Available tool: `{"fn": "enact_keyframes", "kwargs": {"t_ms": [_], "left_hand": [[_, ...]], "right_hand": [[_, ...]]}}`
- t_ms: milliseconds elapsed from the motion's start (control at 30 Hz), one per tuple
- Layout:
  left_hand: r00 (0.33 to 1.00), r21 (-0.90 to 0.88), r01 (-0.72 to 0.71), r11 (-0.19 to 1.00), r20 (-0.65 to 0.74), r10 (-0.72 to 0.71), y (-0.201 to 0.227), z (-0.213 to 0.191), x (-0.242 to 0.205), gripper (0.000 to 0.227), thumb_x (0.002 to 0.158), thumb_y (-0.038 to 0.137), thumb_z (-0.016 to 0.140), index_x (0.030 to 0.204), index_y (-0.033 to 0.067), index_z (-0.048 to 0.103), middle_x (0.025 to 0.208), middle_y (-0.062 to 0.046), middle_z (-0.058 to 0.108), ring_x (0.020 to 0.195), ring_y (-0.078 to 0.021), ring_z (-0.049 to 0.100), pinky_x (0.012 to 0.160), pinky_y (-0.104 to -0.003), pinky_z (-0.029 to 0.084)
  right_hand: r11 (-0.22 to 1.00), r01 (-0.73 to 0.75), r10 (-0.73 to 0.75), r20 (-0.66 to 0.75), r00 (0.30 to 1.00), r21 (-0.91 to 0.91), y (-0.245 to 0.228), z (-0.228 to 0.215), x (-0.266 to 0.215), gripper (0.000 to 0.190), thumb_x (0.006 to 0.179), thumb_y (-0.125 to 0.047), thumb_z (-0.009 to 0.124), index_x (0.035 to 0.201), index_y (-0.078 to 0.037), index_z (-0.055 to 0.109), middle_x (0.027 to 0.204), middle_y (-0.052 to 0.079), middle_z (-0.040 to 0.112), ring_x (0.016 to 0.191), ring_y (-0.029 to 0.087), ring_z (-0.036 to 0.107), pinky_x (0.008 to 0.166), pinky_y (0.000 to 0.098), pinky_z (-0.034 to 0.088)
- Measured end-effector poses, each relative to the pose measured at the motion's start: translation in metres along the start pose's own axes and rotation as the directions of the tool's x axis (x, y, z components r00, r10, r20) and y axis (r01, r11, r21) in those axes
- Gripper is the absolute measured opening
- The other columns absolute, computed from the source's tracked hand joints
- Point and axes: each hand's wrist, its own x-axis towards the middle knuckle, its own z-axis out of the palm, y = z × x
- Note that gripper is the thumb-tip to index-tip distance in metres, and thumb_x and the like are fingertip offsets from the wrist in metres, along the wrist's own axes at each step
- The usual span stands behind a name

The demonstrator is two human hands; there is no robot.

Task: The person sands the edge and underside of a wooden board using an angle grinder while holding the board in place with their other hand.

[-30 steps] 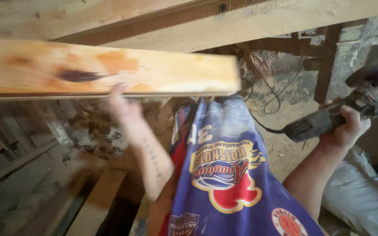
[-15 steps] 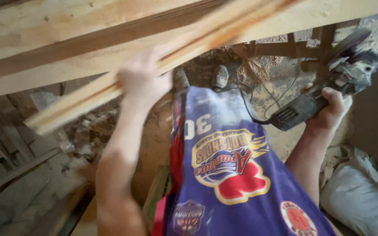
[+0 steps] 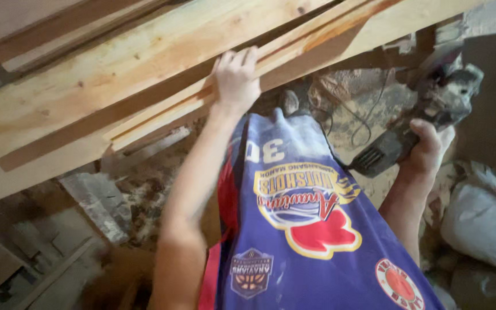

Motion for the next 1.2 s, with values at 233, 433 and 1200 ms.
{"fn": "enact_keyframes", "kwargs": {"t_ms": [233,433,1200], "left_hand": [[0.996,0.129,0.047,0.990,-0.083,-0.037,-0.031,-0.039,-0.029,0.067,0.065,0.014,0.086,0.129,0.0139,0.065,0.115,-0.013,0.056,0.113,-0.0344,0.053,0.093,-0.048,0.047],[0.985,0.119,0.117,0.986,0.111,-0.130,-0.076,-0.079,-0.044,0.048,0.069,0.017,0.086,0.111,0.0114,0.064,0.107,-0.012,0.056,0.112,-0.0355,0.055,0.090,-0.051,0.046],[0.968,0.363,0.108,0.926,0.173,-0.181,-0.072,-0.074,0.008,0.080,0.063,0.026,0.081,0.142,0.0272,0.064,0.153,-0.021,0.043,0.142,-0.0482,0.039,0.114,-0.064,0.035]], "right_hand": [[0.950,0.074,-0.047,0.096,0.994,-0.305,-0.018,0.083,-0.012,0.049,0.083,-0.002,0.069,0.129,0.008,0.057,0.104,0.012,0.066,0.084,0.024,0.069,0.078,0.0349,0.059],[0.597,0.202,-0.040,0.222,0.974,-0.777,-0.003,0.138,0.002,0.053,0.078,-0.006,0.075,0.127,0.007,0.061,0.113,0.013,0.071,0.100,0.023,0.069,0.094,0.0341,0.057],[0.171,0.056,0.348,0.114,0.931,-0.984,-0.029,0.174,0.102,0.079,0.073,-0.020,0.082,0.127,0.016,0.037,0.104,0.034,0.068,0.095,0.044,0.072,0.088,0.0446,0.058]]}}
